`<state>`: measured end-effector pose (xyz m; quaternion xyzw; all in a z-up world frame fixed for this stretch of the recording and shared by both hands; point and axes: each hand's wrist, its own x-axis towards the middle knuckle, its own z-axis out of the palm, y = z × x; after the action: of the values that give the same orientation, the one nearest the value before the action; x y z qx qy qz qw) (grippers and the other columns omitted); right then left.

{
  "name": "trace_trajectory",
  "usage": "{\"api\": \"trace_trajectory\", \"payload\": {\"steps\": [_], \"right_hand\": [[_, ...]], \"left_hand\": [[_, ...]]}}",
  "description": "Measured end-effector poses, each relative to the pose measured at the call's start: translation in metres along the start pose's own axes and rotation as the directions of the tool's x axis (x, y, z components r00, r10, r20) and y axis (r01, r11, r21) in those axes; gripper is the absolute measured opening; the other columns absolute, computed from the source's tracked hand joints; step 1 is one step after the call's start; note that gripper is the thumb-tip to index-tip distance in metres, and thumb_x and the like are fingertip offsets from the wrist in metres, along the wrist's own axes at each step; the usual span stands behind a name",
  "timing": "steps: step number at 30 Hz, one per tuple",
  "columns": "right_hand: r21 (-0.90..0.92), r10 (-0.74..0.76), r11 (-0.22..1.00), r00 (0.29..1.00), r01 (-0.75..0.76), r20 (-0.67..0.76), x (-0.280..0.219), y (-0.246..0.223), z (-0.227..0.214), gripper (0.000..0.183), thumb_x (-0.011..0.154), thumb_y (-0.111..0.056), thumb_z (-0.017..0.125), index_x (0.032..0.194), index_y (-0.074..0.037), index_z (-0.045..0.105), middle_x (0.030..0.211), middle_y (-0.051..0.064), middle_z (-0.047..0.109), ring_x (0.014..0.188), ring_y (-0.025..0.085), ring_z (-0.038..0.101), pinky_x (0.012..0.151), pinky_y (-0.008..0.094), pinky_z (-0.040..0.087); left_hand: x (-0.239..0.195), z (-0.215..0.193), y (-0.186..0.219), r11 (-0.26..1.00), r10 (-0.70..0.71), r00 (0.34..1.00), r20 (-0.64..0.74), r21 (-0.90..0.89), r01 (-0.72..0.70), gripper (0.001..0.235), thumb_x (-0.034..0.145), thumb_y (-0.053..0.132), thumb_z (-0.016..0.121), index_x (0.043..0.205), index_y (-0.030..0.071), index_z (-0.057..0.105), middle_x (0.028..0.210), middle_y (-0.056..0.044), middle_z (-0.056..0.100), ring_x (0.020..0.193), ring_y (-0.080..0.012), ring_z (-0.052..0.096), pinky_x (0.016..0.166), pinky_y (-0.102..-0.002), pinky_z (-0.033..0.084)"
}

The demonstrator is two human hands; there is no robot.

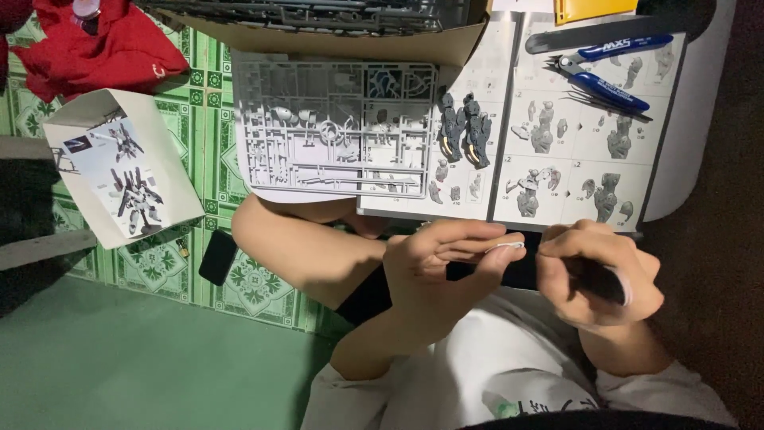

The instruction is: The person is assembling a model kit, using a sanding stick to smooth the edges of a small plastic part. They hold the part in their left hand and rub it with the sanding stick in their right hand, repeatedly checking the surface.

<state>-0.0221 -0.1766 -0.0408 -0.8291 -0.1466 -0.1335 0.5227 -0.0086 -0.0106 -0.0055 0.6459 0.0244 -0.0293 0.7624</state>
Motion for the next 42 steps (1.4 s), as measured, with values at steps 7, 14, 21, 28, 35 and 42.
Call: {"api": "trace_trajectory", "payload": {"steps": [7,14,21,28,35,42], "right_hand": [[0.111,0.038,0.993,0.998,-0.033,-0.04,0.011,-0.008,0.002,0.02,0.09,-0.006,0.05,0.084,0.013,0.054,0.057,0.013,0.046,0.046,0.017,0.041,0.048,0.026,0.03],[-0.057,0.166,0.986,0.967,-0.158,0.192,0.009,-0.016,-0.008,0.062,0.101,-0.03,0.021,0.143,0.016,0.03,0.083,0.018,0.049,0.073,0.021,0.046,0.073,0.031,0.038],[-0.16,0.068,0.986,0.985,-0.042,0.156,0.0,-0.014,-0.008,0.045,0.1,-0.012,0.043,0.137,0.014,0.042,0.076,0.011,0.032,0.064,0.02,0.03,0.06,0.03,0.027],[-0.18,0.074,0.983,0.983,-0.043,0.169,0.002,-0.016,-0.005,0.044,0.099,-0.011,0.046,0.136,0.012,0.044,0.076,0.011,0.034,0.063,0.021,0.032,0.059,0.029,0.029],[-0.173,0.045,0.985,0.99,-0.021,0.133,0.003,-0.017,-0.004,0.043,0.098,-0.01,0.047,0.132,0.016,0.046,0.074,0.013,0.037,0.062,0.021,0.035,0.06,0.03,0.031],[-0.235,0.036,0.972,0.991,-0.006,0.125,0.0,-0.015,-0.002,0.041,0.099,-0.011,0.049,0.131,0.015,0.049,0.075,0.012,0.037,0.061,0.021,0.035,0.058,0.029,0.032]], "left_hand": [[-0.004,-0.001,-0.006,0.985,0.152,0.988,0.028,-0.085,-0.149,0.017,0.089,0.006,0.067,0.103,0.002,0.057,0.088,-0.02,0.069,0.086,-0.027,0.073,0.075,-0.032,0.066],[-0.004,-0.002,-0.005,0.98,0.185,0.982,0.027,-0.086,-0.182,0.016,0.09,0.0,0.067,0.104,0.004,0.06,0.095,-0.013,0.069,0.091,-0.0227,0.072,0.08,-0.029,0.065],[-0.002,0.003,-0.011,0.952,0.284,0.959,-0.024,0.122,-0.279,0.017,0.087,0.0,0.07,0.1,0.007,0.063,0.094,-0.01,0.072,0.087,-0.0162,0.074,0.076,-0.022,0.063],[-0.004,0.0,-0.013,0.893,0.331,0.944,-0.003,0.325,-0.312,0.007,0.092,0.015,0.066,0.097,0.011,0.064,0.093,-0.003,0.073,0.073,-0.007,0.072,0.06,-0.016,0.053],[-0.003,0.0,-0.013,0.905,0.351,0.936,0.009,0.253,-0.341,0.01,0.092,0.01,0.067,0.101,0.008,0.065,0.096,-0.005,0.073,0.064,-0.003,0.066,0.051,-0.014,0.044],[-0.002,-0.004,-0.007,0.861,0.393,0.916,0.084,0.317,-0.399,0.014,0.092,0.007,0.067,0.105,0.008,0.061,0.1,-0.007,0.072,0.086,-0.0118,0.074,0.073,-0.019,0.059]]}}
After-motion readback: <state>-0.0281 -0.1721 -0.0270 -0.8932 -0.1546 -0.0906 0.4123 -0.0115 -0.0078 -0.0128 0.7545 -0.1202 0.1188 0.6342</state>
